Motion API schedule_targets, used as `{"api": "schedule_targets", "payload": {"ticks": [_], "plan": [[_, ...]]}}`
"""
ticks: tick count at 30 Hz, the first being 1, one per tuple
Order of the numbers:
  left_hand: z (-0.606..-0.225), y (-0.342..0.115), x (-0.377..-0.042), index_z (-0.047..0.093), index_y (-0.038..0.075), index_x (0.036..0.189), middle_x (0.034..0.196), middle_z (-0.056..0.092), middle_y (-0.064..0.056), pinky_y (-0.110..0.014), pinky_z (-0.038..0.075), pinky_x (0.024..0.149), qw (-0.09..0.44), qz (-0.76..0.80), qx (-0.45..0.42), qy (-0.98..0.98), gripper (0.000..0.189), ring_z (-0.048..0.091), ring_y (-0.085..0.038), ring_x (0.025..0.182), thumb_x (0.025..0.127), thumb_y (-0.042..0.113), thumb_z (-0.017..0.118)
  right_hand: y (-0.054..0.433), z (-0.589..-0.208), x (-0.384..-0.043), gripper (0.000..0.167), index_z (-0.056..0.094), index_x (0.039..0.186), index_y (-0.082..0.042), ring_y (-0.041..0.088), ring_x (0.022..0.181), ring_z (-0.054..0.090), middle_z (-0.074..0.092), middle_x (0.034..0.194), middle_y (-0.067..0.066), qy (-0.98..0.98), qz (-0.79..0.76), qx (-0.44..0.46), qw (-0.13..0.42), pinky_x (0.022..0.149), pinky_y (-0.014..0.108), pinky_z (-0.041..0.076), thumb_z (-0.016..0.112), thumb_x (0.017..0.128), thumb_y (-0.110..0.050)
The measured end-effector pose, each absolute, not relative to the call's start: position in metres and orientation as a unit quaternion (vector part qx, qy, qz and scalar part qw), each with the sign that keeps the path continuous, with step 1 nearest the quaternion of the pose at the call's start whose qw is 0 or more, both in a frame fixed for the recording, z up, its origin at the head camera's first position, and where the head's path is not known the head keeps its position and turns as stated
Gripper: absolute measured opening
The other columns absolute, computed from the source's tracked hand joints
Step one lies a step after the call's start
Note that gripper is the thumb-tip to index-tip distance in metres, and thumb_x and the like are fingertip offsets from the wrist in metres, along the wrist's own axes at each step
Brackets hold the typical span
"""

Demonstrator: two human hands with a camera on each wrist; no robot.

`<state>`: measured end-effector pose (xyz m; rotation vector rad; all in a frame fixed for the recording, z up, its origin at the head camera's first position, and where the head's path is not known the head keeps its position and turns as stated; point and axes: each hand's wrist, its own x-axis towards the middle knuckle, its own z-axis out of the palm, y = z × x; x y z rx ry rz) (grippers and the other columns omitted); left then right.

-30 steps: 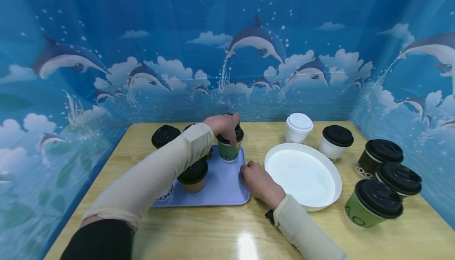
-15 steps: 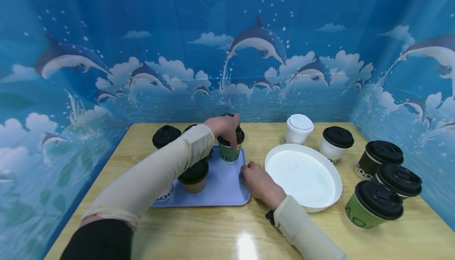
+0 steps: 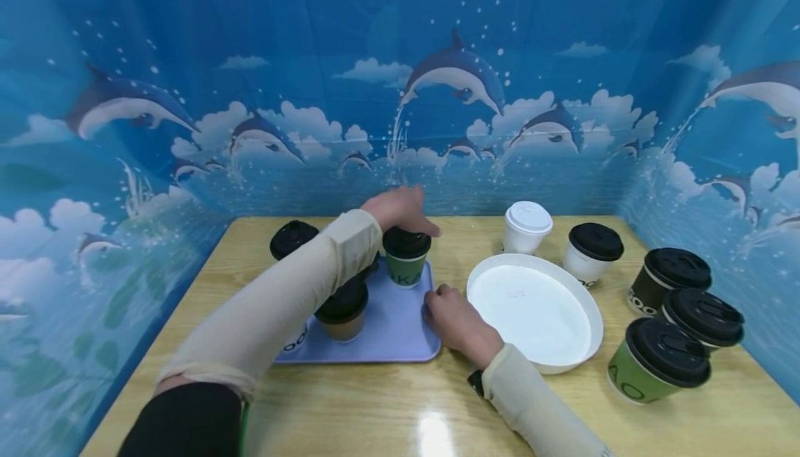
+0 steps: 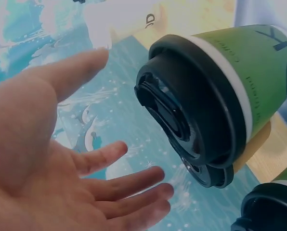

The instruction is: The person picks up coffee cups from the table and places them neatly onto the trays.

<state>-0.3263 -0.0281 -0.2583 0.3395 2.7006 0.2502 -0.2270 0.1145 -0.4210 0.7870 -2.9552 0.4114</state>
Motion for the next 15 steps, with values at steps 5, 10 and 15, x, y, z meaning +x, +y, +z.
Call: {"api": "schedule_targets", "payload": {"ticks": [5, 10, 15], "plan": [[-0.261, -0.025, -0.335, 0.008, 0.01, 0.167, 0.169, 0.024, -0.016, -0.053, 0.034, 0.117, 0.174, 0.097, 0.111, 0.974, 0.103, 0.031, -0.036, 0.152, 0.096, 0.058, 0.065, 0.115, -0.423, -0.227, 0.009, 0.067, 0.096, 0.004, 0.034, 0.075, 0.062, 0.06, 0.086, 0.021, -0.957, 0.135, 0.257, 0.029, 0.065, 0.048, 0.056, 0.065, 0.098, -0.004], [-0.262, -0.025, -0.342, 0.013, 0.007, 0.165, 0.162, 0.034, -0.02, -0.052, 0.04, 0.113, 0.155, 0.101, 0.097, 0.978, 0.096, 0.039, -0.038, 0.145, 0.098, 0.053, 0.065, 0.115, -0.424, -0.227, 0.011, 0.068, 0.095, 0.004, 0.035, 0.075, 0.062, 0.06, 0.085, 0.021, -0.956, 0.131, 0.261, 0.038, 0.065, 0.048, 0.055, 0.065, 0.098, -0.005], [-0.265, -0.029, -0.348, 0.02, 0.009, 0.164, 0.158, 0.039, -0.02, -0.052, 0.043, 0.11, 0.147, 0.116, 0.088, 0.978, 0.087, 0.044, -0.038, 0.141, 0.1, 0.048, 0.065, 0.115, -0.423, -0.227, 0.012, 0.068, 0.096, 0.005, 0.036, 0.075, 0.062, 0.061, 0.086, 0.022, -0.957, 0.134, 0.254, 0.041, 0.064, 0.049, 0.054, 0.064, 0.099, -0.006]]}}
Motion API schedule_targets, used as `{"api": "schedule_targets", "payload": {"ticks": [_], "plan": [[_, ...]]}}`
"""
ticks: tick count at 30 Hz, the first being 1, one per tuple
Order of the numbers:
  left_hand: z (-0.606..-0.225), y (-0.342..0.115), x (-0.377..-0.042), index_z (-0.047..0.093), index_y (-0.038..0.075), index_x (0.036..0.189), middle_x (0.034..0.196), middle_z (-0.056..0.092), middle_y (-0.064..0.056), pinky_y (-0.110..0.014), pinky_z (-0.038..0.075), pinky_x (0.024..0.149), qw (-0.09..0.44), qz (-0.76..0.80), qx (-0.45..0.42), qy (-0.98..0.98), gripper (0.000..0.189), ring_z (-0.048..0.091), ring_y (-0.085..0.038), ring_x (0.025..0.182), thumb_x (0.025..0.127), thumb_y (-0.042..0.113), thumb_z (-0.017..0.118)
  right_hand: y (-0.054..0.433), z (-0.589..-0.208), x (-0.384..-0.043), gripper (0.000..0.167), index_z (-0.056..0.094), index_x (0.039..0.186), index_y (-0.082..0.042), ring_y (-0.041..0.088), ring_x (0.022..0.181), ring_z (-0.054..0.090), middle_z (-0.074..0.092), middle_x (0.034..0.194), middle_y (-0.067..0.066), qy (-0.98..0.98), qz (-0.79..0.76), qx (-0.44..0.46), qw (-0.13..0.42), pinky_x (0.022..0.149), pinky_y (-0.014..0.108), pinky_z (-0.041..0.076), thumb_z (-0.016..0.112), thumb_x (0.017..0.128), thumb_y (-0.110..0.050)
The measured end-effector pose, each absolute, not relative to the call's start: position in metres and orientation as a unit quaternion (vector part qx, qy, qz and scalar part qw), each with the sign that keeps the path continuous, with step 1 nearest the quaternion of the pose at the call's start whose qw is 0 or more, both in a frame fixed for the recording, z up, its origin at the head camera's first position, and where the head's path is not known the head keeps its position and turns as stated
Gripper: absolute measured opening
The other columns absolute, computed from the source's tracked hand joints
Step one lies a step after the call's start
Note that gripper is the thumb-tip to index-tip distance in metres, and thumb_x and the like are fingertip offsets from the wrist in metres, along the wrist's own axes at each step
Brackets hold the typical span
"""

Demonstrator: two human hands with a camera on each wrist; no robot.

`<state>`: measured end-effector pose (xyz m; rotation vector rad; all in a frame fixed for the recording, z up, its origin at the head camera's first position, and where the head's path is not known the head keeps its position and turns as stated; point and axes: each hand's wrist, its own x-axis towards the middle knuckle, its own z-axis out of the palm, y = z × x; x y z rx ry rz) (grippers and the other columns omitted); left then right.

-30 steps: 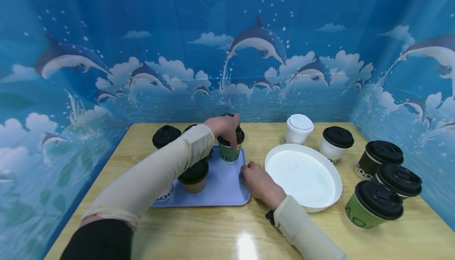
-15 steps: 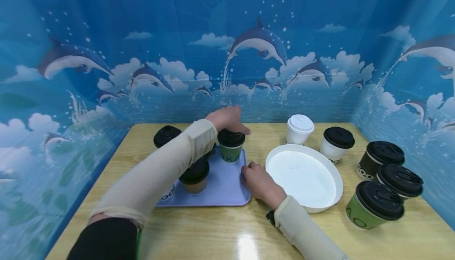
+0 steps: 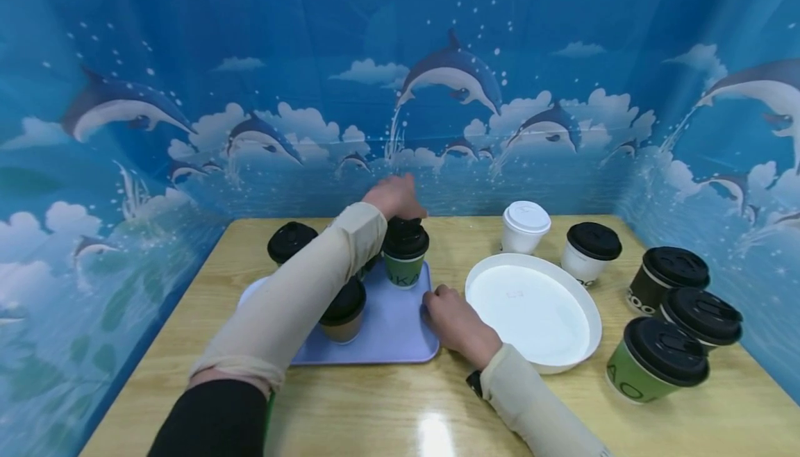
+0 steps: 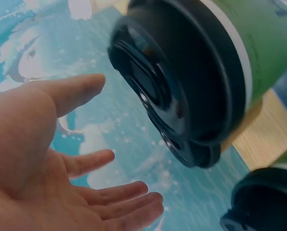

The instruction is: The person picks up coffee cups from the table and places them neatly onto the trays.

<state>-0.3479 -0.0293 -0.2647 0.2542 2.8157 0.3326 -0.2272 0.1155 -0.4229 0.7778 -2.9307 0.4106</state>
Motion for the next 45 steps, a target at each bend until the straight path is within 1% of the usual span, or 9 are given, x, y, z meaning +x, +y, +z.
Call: {"api": "schedule_targets", "payload": {"ticks": [3, 7, 10, 15, 20, 30, 34, 39, 45], "plan": [[-0.266, -0.033, -0.351, 0.019, 0.016, 0.166, 0.165, 0.028, -0.021, -0.054, 0.04, 0.112, 0.163, 0.116, 0.088, 0.976, 0.085, 0.035, -0.04, 0.147, 0.1, 0.047, 0.064, 0.115, -0.423, -0.227, 0.013, 0.069, 0.097, 0.005, 0.036, 0.075, 0.062, 0.061, 0.087, 0.022, -0.958, 0.136, 0.249, 0.041, 0.064, 0.049, 0.054, 0.063, 0.099, -0.007], [-0.268, -0.037, -0.355, 0.015, 0.028, 0.167, 0.172, 0.008, -0.017, -0.055, 0.03, 0.119, 0.202, 0.099, 0.089, 0.97, 0.083, 0.015, -0.039, 0.156, 0.102, 0.051, 0.059, 0.115, -0.423, -0.226, 0.013, 0.069, 0.097, 0.005, 0.036, 0.075, 0.062, 0.06, 0.087, 0.022, -0.958, 0.139, 0.247, 0.037, 0.064, 0.049, 0.054, 0.062, 0.099, -0.006], [-0.271, -0.04, -0.358, 0.014, 0.03, 0.167, 0.173, 0.007, -0.012, -0.054, 0.026, 0.122, 0.221, 0.087, 0.092, 0.967, 0.081, 0.01, -0.035, 0.158, 0.102, 0.055, 0.056, 0.115, -0.424, -0.227, 0.012, 0.068, 0.097, 0.005, 0.036, 0.075, 0.062, 0.06, 0.087, 0.022, -0.958, 0.139, 0.249, 0.032, 0.064, 0.049, 0.054, 0.062, 0.099, -0.005], [-0.274, -0.043, -0.363, 0.012, 0.029, 0.168, 0.173, 0.016, -0.008, -0.052, 0.026, 0.122, 0.234, 0.089, 0.097, 0.963, 0.073, 0.019, -0.031, 0.157, 0.107, 0.051, 0.048, 0.114, -0.423, -0.228, 0.012, 0.068, 0.1, 0.006, 0.036, 0.079, 0.063, 0.061, 0.09, 0.022, -0.96, 0.136, 0.245, 0.024, 0.067, 0.049, 0.055, 0.062, 0.099, -0.005], [-0.279, -0.045, -0.369, 0.013, 0.03, 0.167, 0.173, 0.016, -0.005, -0.051, 0.024, 0.123, 0.231, 0.1, 0.106, 0.962, 0.061, 0.018, -0.029, 0.158, 0.113, 0.039, 0.038, 0.113, -0.421, -0.228, 0.013, 0.069, 0.102, 0.006, 0.037, 0.082, 0.064, 0.062, 0.093, 0.023, -0.96, 0.136, 0.244, 0.02, 0.07, 0.049, 0.056, 0.062, 0.099, -0.005], [-0.288, -0.047, -0.377, 0.019, 0.028, 0.167, 0.171, 0.024, -0.007, -0.051, 0.031, 0.12, 0.206, 0.04, 0.117, 0.971, 0.064, 0.025, -0.029, 0.155, 0.11, 0.043, 0.045, 0.114, -0.42, -0.228, 0.011, 0.068, 0.101, 0.005, 0.037, 0.081, 0.064, 0.062, 0.093, 0.023, -0.959, 0.135, 0.248, 0.018, 0.07, 0.049, 0.056, 0.063, 0.099, -0.004], [-0.289, -0.046, -0.376, 0.03, 0.025, 0.164, 0.166, 0.034, -0.008, -0.05, 0.039, 0.115, 0.2, 0.023, 0.116, 0.973, 0.061, 0.037, -0.029, 0.15, 0.109, 0.043, 0.049, 0.115, -0.421, -0.229, 0.013, 0.068, 0.104, 0.005, 0.036, 0.082, 0.064, 0.062, 0.094, 0.023, -0.959, 0.135, 0.248, 0.016, 0.071, 0.048, 0.057, 0.062, 0.099, -0.005], [-0.291, -0.047, -0.376, 0.048, 0.021, 0.156, 0.154, 0.051, -0.009, -0.047, 0.046, 0.105, 0.199, 0.029, 0.115, 0.973, 0.053, 0.053, -0.027, 0.135, 0.109, 0.044, 0.05, 0.115, -0.422, -0.23, 0.015, 0.069, 0.106, 0.005, 0.036, 0.083, 0.064, 0.063, 0.095, 0.023, -0.959, 0.134, 0.249, 0.013, 0.072, 0.048, 0.057, 0.062, 0.099, -0.007], [-0.289, -0.051, -0.374, 0.055, 0.014, 0.15, 0.146, 0.057, -0.011, -0.045, 0.048, 0.098, 0.195, 0.063, 0.109, 0.973, 0.054, 0.059, -0.026, 0.125, 0.107, 0.047, 0.053, 0.115, -0.422, -0.23, 0.014, 0.069, 0.105, 0.005, 0.036, 0.083, 0.064, 0.062, 0.095, 0.023, -0.96, 0.133, 0.247, 0.013, 0.072, 0.047, 0.057, 0.063, 0.1, -0.006]]}}
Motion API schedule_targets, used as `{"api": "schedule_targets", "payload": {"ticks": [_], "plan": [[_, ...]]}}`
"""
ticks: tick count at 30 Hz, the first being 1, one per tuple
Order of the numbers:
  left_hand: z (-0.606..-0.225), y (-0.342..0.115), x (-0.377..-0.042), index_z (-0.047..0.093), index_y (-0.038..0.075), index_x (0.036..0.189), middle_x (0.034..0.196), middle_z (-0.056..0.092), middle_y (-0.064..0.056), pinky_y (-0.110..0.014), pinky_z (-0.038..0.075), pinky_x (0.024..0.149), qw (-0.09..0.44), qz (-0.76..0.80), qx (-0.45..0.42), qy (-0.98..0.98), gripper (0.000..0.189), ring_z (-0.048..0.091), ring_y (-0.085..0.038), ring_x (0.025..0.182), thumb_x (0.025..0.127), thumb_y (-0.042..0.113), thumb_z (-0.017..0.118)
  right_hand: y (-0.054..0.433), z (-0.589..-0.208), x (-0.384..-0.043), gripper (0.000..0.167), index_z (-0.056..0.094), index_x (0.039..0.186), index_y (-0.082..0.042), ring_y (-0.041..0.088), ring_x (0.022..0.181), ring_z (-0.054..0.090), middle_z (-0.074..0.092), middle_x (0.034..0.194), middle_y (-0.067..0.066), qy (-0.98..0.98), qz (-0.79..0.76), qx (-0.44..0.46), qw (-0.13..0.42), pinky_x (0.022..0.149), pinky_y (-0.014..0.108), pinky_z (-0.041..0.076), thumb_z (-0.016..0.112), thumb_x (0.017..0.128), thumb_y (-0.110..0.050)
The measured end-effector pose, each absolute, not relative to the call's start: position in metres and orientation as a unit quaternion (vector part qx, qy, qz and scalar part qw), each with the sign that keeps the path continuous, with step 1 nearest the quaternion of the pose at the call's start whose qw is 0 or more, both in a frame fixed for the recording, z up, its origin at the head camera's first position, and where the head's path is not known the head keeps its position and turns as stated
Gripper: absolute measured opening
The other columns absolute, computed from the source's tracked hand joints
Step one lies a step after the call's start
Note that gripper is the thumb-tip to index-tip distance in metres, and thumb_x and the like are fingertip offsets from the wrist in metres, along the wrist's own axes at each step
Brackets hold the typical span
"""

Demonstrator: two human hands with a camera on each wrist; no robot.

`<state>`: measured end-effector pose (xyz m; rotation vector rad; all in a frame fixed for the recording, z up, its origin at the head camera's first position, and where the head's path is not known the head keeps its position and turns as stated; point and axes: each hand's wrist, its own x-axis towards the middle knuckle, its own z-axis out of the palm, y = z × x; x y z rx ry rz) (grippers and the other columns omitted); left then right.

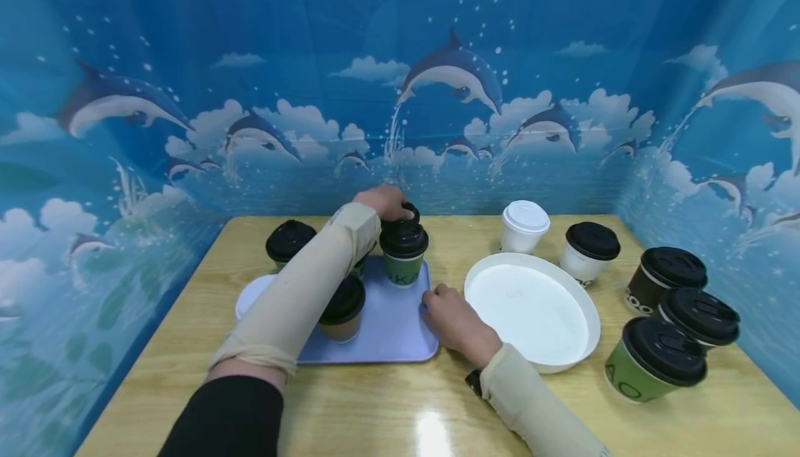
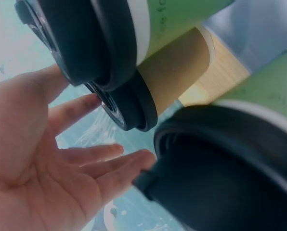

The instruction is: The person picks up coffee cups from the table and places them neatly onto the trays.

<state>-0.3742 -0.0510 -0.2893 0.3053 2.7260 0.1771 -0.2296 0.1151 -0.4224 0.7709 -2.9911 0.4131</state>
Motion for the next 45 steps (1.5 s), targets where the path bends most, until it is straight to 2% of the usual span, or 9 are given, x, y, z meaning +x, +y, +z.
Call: {"api": "schedule_targets", "payload": {"ticks": [9, 18, 26, 32, 34, 36, 39, 40, 45], "plan": [[-0.292, -0.053, -0.377, 0.064, 0.007, 0.134, 0.128, 0.066, -0.011, -0.039, 0.05, 0.086, 0.165, 0.055, 0.097, 0.98, 0.05, 0.064, -0.024, 0.108, 0.103, 0.047, 0.061, 0.116, -0.422, -0.228, 0.011, 0.068, 0.101, 0.005, 0.035, 0.079, 0.062, 0.061, 0.091, 0.022, -0.957, 0.135, 0.255, 0.025, 0.069, 0.047, 0.056, 0.064, 0.098, -0.004], [-0.301, -0.051, -0.385, 0.061, 0.006, 0.139, 0.133, 0.064, -0.014, -0.044, 0.055, 0.092, 0.149, 0.07, 0.078, 0.983, 0.054, 0.066, -0.029, 0.112, 0.1, 0.042, 0.068, 0.115, -0.42, -0.228, 0.012, 0.068, 0.104, 0.005, 0.036, 0.084, 0.064, 0.062, 0.097, 0.023, -0.958, 0.14, 0.249, 0.007, 0.072, 0.048, 0.057, 0.063, 0.099, -0.004], [-0.301, -0.051, -0.385, 0.067, 0.006, 0.109, 0.101, 0.069, -0.01, -0.039, 0.055, 0.075, 0.132, 0.125, 0.075, 0.98, 0.028, 0.067, -0.024, 0.087, 0.099, 0.032, 0.07, 0.115, -0.419, -0.227, 0.014, 0.068, 0.106, 0.005, 0.037, 0.087, 0.064, 0.062, 0.1, 0.024, -0.961, 0.137, 0.242, -0.001, 0.075, 0.049, 0.057, 0.062, 0.1, -0.006], [-0.297, -0.053, -0.383, 0.058, 0.01, 0.093, 0.083, 0.054, -0.006, -0.036, 0.043, 0.062, 0.054, 0.151, 0.093, 0.983, 0.034, 0.052, -0.021, 0.069, 0.097, 0.042, 0.066, 0.115, -0.42, -0.226, 0.011, 0.068, 0.103, 0.005, 0.037, 0.084, 0.064, 0.062, 0.097, 0.024, -0.96, 0.137, 0.246, 0.007, 0.072, 0.049, 0.057, 0.064, 0.098, -0.004], [-0.293, -0.052, -0.38, 0.061, 0.007, 0.103, 0.091, 0.057, -0.01, -0.039, 0.046, 0.065, 0.009, 0.168, 0.097, 0.981, 0.04, 0.056, -0.025, 0.076, 0.096, 0.046, 0.066, 0.115, -0.421, -0.226, 0.011, 0.068, 0.102, 0.005, 0.037, 0.084, 0.063, 0.062, 0.096, 0.023, -0.96, 0.137, 0.246, 0.01, 0.072, 0.049, 0.056, 0.065, 0.097, -0.004], [-0.286, -0.052, -0.375, 0.06, 0.002, 0.124, 0.113, 0.059, -0.019, -0.044, 0.052, 0.077, -0.026, 0.199, 0.093, 0.975, 0.056, 0.061, -0.032, 0.095, 0.095, 0.049, 0.066, 0.115, -0.421, -0.225, 0.011, 0.068, 0.103, 0.005, 0.037, 0.084, 0.063, 0.062, 0.097, 0.024, -0.96, 0.137, 0.244, 0.01, 0.072, 0.05, 0.056, 0.065, 0.097, -0.004], [-0.271, -0.051, -0.363, 0.034, -0.001, 0.156, 0.15, 0.039, -0.028, -0.054, 0.05, 0.098, -0.064, 0.254, 0.087, 0.961, 0.088, 0.052, -0.042, 0.128, 0.094, 0.052, 0.066, 0.115, -0.421, -0.226, 0.013, 0.068, 0.105, 0.005, 0.037, 0.085, 0.064, 0.062, 0.098, 0.023, -0.961, 0.138, 0.24, 0.006, 0.073, 0.05, 0.057, 0.065, 0.097, -0.004], [-0.266, -0.05, -0.358, 0.029, -0.001, 0.159, 0.155, 0.033, -0.027, -0.056, 0.048, 0.1, -0.069, 0.273, 0.085, 0.956, 0.091, 0.048, -0.042, 0.132, 0.094, 0.052, 0.066, 0.115, -0.421, -0.226, 0.013, 0.069, 0.105, 0.005, 0.037, 0.086, 0.064, 0.062, 0.098, 0.023, -0.961, 0.139, 0.24, 0.005, 0.073, 0.049, 0.057, 0.064, 0.097, -0.004], [-0.241, -0.047, -0.334, 0.041, 0.008, 0.14, 0.133, 0.044, -0.016, -0.049, 0.05, 0.088, -0.097, 0.311, 0.091, 0.941, 0.069, 0.051, -0.031, 0.11, 0.092, 0.051, 0.066, 0.115, -0.421, -0.227, 0.013, 0.069, 0.106, 0.005, 0.037, 0.084, 0.064, 0.063, 0.097, 0.024, -0.96, 0.133, 0.245, 0.015, 0.072, 0.049, 0.057, 0.064, 0.098, -0.004]]}}
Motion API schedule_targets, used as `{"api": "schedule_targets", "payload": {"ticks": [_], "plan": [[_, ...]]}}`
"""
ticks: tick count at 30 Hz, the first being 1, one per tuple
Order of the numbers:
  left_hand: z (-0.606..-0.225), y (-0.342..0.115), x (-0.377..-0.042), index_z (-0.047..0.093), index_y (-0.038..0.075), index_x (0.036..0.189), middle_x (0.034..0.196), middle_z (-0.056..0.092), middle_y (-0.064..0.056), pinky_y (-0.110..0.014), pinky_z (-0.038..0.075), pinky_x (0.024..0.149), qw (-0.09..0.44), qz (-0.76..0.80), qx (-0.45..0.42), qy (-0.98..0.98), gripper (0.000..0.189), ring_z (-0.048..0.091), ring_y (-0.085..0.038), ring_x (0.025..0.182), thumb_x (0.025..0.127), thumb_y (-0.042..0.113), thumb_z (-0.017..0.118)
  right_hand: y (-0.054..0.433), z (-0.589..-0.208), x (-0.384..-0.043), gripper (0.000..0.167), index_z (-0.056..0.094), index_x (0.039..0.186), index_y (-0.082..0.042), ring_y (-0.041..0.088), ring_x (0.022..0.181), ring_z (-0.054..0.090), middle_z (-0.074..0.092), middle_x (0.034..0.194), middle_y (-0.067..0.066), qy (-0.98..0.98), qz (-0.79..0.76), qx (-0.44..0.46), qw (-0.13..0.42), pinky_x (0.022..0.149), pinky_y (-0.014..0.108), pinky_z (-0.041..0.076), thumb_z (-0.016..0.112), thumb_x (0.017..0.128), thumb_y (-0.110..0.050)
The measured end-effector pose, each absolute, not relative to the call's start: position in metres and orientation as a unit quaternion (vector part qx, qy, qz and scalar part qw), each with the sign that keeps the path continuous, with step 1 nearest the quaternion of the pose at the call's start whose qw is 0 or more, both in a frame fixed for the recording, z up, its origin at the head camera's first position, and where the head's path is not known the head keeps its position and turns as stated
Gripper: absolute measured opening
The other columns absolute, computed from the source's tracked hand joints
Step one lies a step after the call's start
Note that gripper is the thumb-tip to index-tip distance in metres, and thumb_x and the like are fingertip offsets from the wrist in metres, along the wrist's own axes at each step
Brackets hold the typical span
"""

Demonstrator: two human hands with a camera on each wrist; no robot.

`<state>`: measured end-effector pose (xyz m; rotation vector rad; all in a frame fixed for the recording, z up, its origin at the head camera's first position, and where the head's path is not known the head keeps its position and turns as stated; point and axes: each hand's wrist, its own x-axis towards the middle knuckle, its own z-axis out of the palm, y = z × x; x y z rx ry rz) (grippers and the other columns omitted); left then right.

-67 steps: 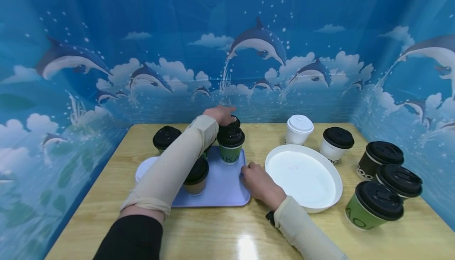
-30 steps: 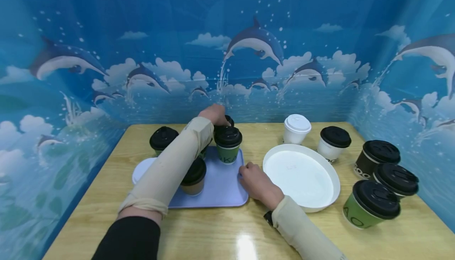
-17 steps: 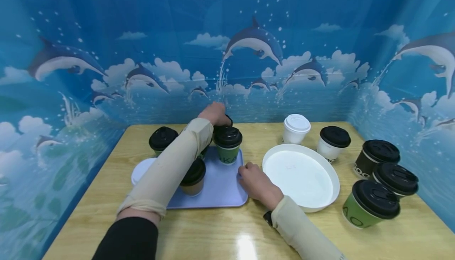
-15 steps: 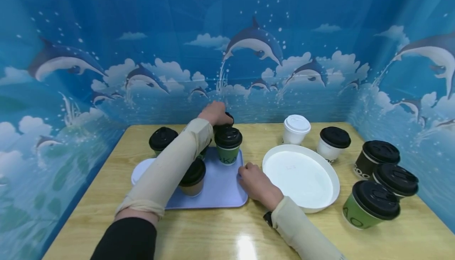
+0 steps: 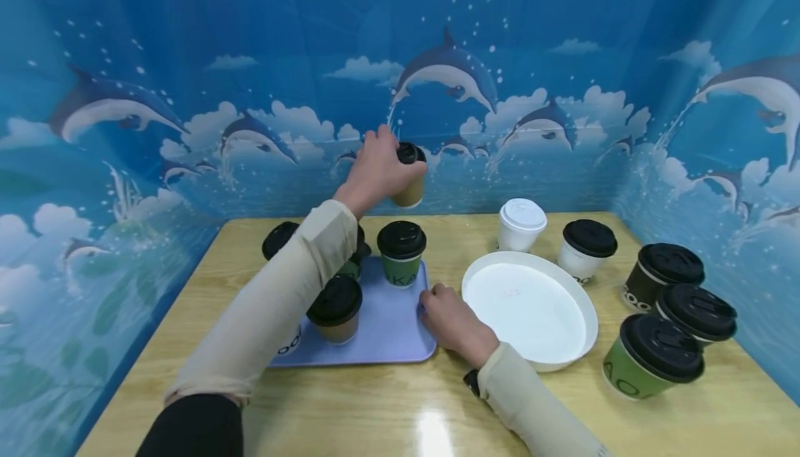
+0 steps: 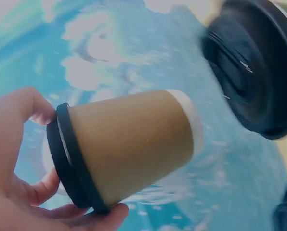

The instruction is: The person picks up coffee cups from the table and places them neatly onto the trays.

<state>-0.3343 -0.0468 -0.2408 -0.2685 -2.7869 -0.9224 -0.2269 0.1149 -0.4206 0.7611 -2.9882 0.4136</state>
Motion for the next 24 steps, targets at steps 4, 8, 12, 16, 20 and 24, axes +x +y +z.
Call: {"api": "schedule_targets", "payload": {"ticks": [4, 8, 12, 16, 20, 24], "plan": [[-0.23, -0.043, -0.312, 0.045, 0.011, 0.126, 0.119, 0.046, -0.011, -0.045, 0.049, 0.082, 0.127, -0.299, -0.112, -0.939, 0.06, 0.05, -0.026, 0.099, 0.092, 0.054, 0.068, 0.116, -0.421, -0.227, 0.011, 0.068, 0.104, 0.005, 0.036, 0.081, 0.063, 0.062, 0.095, 0.024, -0.959, 0.125, 0.253, 0.026, 0.069, 0.049, 0.056, 0.064, 0.098, -0.003], [-0.226, -0.041, -0.284, 0.046, 0.011, 0.124, 0.118, 0.048, -0.011, -0.043, 0.05, 0.083, 0.146, -0.306, -0.138, -0.931, 0.057, 0.05, -0.024, 0.1, 0.092, 0.052, 0.07, 0.116, -0.421, -0.227, 0.007, 0.067, 0.102, 0.003, 0.035, 0.081, 0.061, 0.061, 0.095, 0.023, -0.958, 0.122, 0.259, 0.019, 0.069, 0.048, 0.055, 0.064, 0.098, -0.002], [-0.226, -0.041, -0.257, 0.048, 0.011, 0.123, 0.119, 0.049, -0.01, -0.041, 0.052, 0.085, 0.158, -0.324, -0.163, -0.918, 0.051, 0.051, -0.023, 0.102, 0.091, 0.045, 0.069, 0.116, -0.419, -0.228, 0.007, 0.067, 0.101, 0.002, 0.035, 0.081, 0.061, 0.061, 0.095, 0.022, -0.958, 0.118, 0.261, 0.014, 0.069, 0.048, 0.055, 0.066, 0.098, -0.004], [-0.227, -0.042, -0.233, 0.051, 0.01, 0.123, 0.12, 0.051, -0.009, -0.041, 0.054, 0.085, 0.168, -0.334, -0.178, -0.91, 0.049, 0.052, -0.022, 0.104, 0.089, 0.041, 0.068, 0.116, -0.419, -0.229, 0.009, 0.067, 0.101, 0.001, 0.034, 0.08, 0.06, 0.06, 0.094, 0.021, -0.958, 0.119, 0.261, 0.014, 0.069, 0.047, 0.054, 0.068, 0.098, -0.007], [-0.228, -0.043, -0.213, 0.052, 0.011, 0.124, 0.122, 0.053, -0.009, -0.042, 0.055, 0.083, 0.171, -0.347, -0.179, -0.904, 0.05, 0.054, -0.022, 0.104, 0.088, 0.04, 0.069, 0.116, -0.419, -0.229, 0.009, 0.065, 0.097, 0.002, 0.033, 0.076, 0.058, 0.058, 0.089, 0.019, -0.955, 0.127, 0.267, 0.026, 0.065, 0.047, 0.052, 0.069, 0.097, -0.007], [-0.233, -0.041, -0.197, 0.054, 0.011, 0.124, 0.121, 0.054, -0.008, -0.041, 0.057, 0.081, 0.169, -0.353, -0.185, -0.901, 0.048, 0.055, -0.021, 0.101, 0.088, 0.04, 0.069, 0.117, -0.419, -0.229, 0.009, 0.065, 0.097, 0.002, 0.031, 0.074, 0.056, 0.057, 0.088, 0.018, -0.954, 0.134, 0.268, 0.019, 0.064, 0.045, 0.051, 0.068, 0.097, -0.007]]}}
